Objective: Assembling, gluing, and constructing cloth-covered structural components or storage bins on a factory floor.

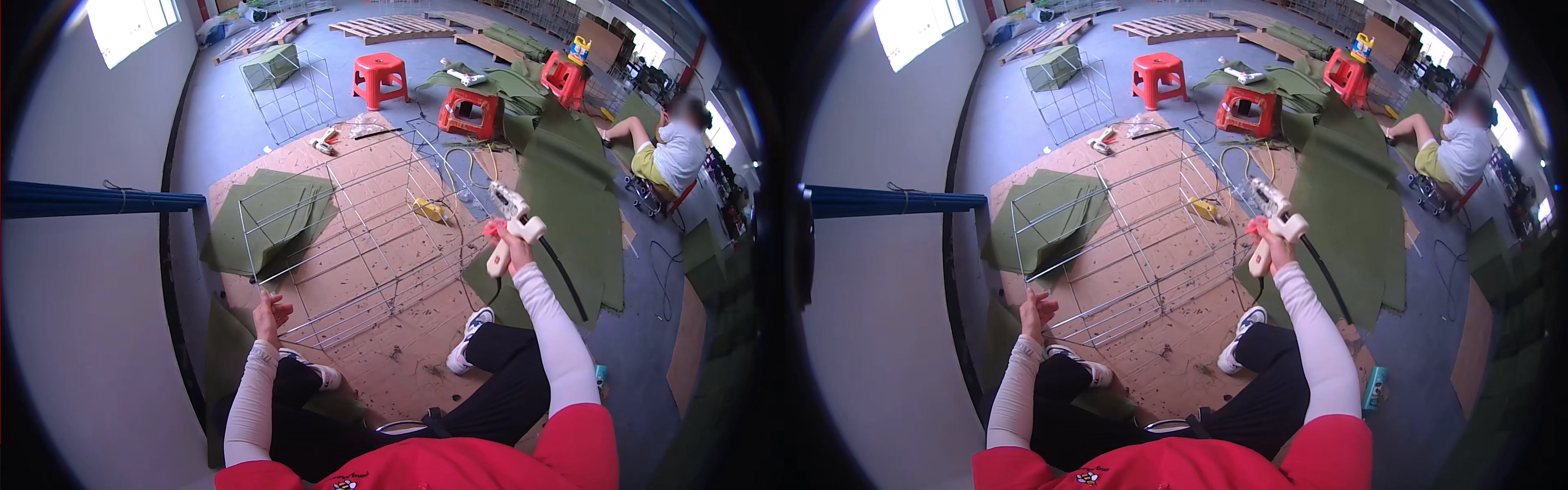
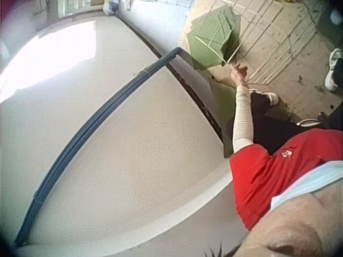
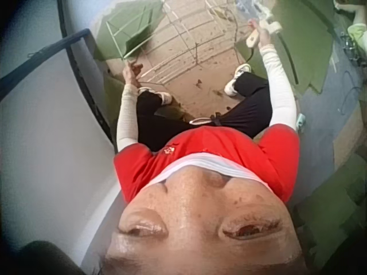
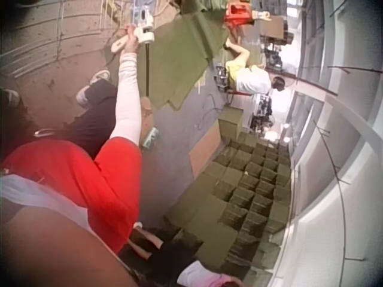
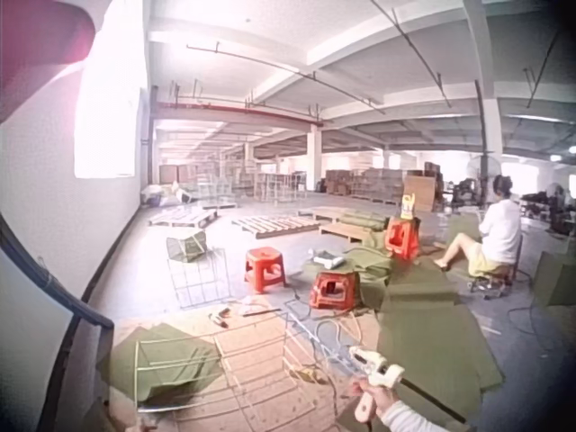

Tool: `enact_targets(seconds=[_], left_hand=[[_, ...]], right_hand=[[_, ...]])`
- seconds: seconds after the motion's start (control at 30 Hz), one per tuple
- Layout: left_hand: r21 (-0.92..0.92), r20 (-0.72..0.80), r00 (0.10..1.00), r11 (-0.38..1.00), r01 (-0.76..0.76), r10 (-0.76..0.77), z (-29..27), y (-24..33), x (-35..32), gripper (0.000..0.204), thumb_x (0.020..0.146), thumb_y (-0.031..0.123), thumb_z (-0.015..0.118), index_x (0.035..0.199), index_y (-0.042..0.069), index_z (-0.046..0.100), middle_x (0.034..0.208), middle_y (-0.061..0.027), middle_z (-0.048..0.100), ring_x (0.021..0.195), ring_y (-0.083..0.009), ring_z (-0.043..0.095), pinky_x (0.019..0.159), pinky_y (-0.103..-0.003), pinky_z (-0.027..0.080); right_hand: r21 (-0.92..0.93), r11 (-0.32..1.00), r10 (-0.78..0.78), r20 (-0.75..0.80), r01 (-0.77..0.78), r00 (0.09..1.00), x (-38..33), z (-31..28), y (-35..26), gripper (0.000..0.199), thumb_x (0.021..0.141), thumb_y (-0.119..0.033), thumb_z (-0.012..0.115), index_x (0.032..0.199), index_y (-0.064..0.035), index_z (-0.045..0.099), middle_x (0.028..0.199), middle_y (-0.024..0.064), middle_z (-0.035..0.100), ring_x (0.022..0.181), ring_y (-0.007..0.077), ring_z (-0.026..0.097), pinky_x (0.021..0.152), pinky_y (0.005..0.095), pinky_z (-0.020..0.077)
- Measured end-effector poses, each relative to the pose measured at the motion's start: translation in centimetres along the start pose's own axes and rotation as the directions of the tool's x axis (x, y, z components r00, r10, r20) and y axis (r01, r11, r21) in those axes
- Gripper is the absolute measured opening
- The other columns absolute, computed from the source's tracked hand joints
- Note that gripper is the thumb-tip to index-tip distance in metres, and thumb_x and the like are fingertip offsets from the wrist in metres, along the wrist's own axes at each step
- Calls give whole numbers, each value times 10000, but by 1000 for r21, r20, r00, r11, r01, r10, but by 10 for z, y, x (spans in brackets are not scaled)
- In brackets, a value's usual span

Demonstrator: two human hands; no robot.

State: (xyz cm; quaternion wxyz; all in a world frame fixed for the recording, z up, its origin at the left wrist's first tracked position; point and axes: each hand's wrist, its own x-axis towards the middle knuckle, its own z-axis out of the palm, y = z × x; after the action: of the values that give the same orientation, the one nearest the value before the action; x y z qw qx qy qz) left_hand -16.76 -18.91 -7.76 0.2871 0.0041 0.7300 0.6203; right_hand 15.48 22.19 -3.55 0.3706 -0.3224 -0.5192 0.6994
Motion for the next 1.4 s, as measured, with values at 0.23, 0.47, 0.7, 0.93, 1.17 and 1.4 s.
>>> enact_targets(seconds=[0.23,0.47,0.7,0.93,1.17,1.4], left_hand=[[-85,-13,999,995,-43,42,1,-8,8,584,846,565,350,939,37,581,720,-73,631,688,-164,611,624,-269,455],[12,203,965,986,168,-167,-19,5,9,589,857,560,329,1039,34,523,777,-65,625,736,-163,603,657,-259,450],[-34,340,927,983,182,-160,-36,32,12,519,894,481,323,1107,31,470,883,-77,597,817,-159,585,709,-278,467],[-26,342,926,983,183,-163,-43,38,12,477,913,439,310,1097,39,491,904,-73,596,838,-147,580,747,-275,465],[-47,371,923,991,126,-99,-45,40,10,362,916,324,386,1093,26,493,885,-64,595,817,-136,582,730,-260,467],[10,382,919,995,100,-97,-45,39,11,310,920,247,393,1139,43,477,866,-31,605,798,-110,583,729,-251,463]], right_hand=[[-81,959,273,512,-271,814,-94,54,-29,409,815,-228,562,1131,9,455,1079,197,547,1009,279,544,923,373,394],[-129,860,416,739,-494,530,-154,113,7,394,825,-171,555,1160,6,448,1068,150,553,1006,243,541,883,350,423],[-297,769,545,766,-566,339,-170,152,38,430,816,-164,575,1178,15,425,1066,143,557,1004,228,530,901,344,404],[-370,760,564,784,-534,260,-166,179,53,436,830,-149,557,1202,21,407,1074,141,556,1016,212,524,898,327,402],[-388,841,510,802,-377,311,-169,196,72,386,812,-169,602,1145,-18,477,1046,73,569,977,122,532,832,257,427],[-373,800,567,726,-469,389,-174,197,77,377,780,-189,641,1094,-17,522,1045,81,578,972,127,529,838,254,415]])
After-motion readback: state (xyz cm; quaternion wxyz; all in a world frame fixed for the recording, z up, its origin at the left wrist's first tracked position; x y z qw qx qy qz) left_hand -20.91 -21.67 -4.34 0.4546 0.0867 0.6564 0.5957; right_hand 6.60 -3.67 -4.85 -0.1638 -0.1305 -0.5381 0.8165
